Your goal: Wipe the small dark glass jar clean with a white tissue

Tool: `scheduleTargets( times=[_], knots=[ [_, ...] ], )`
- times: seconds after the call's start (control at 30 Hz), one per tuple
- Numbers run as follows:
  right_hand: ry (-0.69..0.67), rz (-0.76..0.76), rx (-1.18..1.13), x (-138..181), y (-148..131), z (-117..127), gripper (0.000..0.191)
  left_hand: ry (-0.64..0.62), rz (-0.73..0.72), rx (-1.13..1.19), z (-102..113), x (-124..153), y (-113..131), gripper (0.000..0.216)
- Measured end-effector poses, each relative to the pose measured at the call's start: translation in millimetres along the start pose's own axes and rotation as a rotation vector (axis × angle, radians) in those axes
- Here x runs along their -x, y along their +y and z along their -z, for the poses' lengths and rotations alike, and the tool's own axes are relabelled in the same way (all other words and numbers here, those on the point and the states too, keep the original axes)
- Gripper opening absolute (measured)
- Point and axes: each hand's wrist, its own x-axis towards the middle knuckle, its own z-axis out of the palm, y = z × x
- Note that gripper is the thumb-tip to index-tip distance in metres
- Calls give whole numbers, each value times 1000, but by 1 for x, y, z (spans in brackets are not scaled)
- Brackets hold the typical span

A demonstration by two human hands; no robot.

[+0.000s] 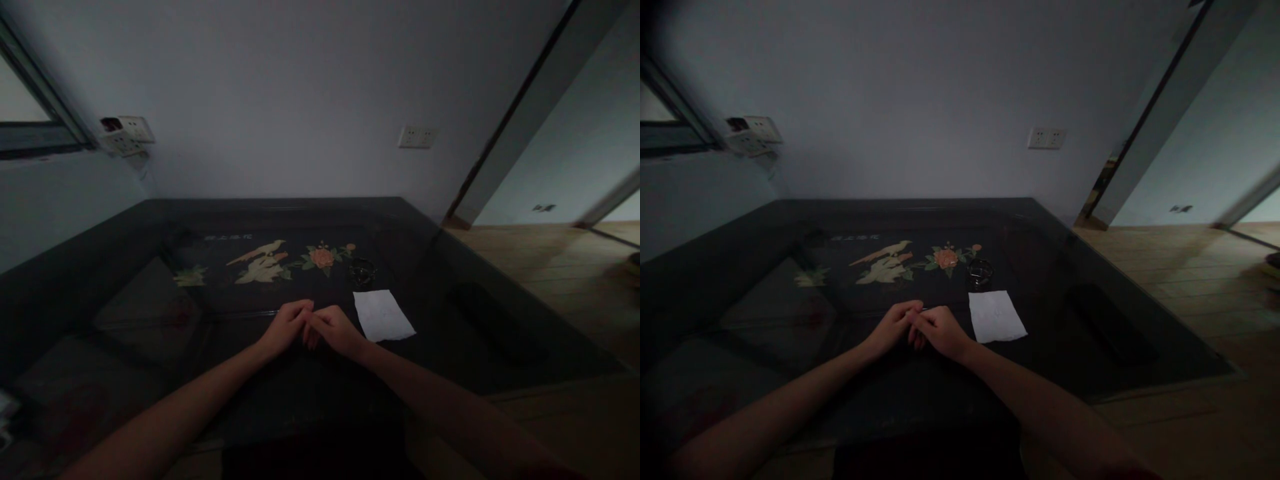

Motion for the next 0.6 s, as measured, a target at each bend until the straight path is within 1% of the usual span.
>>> scheduleTargets(
  times=[0.1, 0.2, 0.3, 0.4, 0.43, 0.47, 0.5, 0.53, 0.6],
  knots=[
    [-23, 9, 26, 0, 3, 0, 63, -13, 19, 25, -1, 0, -2, 48],
    [-90, 20, 78, 0, 6, -1, 62, -17, 51, 41, -2, 0, -4, 50],
    [-141, 24, 129, 2, 0, -2, 58, -15, 55, 19, -3, 0, -4, 49],
    [-211, 14, 259, 13, -18, -4, 43, -10, 15, -21, -5, 1, -1, 48],
    [-247, 14, 332, 20, -26, -3, 35, -18, 3, -38, -5, 2, 0, 47],
    [-254, 21, 384, 30, -34, -2, 28, -35, -3, -57, -6, 3, 2, 46],
    [-250, 17, 401, 41, -41, 1, 26, -56, -5, -78, -7, 4, 3, 45],
    [-204, -15, 389, 55, -47, 6, 25, -76, -5, -99, -7, 5, 4, 44],
    [-70, -112, 374, 89, -53, 26, 25, -107, -7, -141, -8, 6, 7, 44]
  ],
)
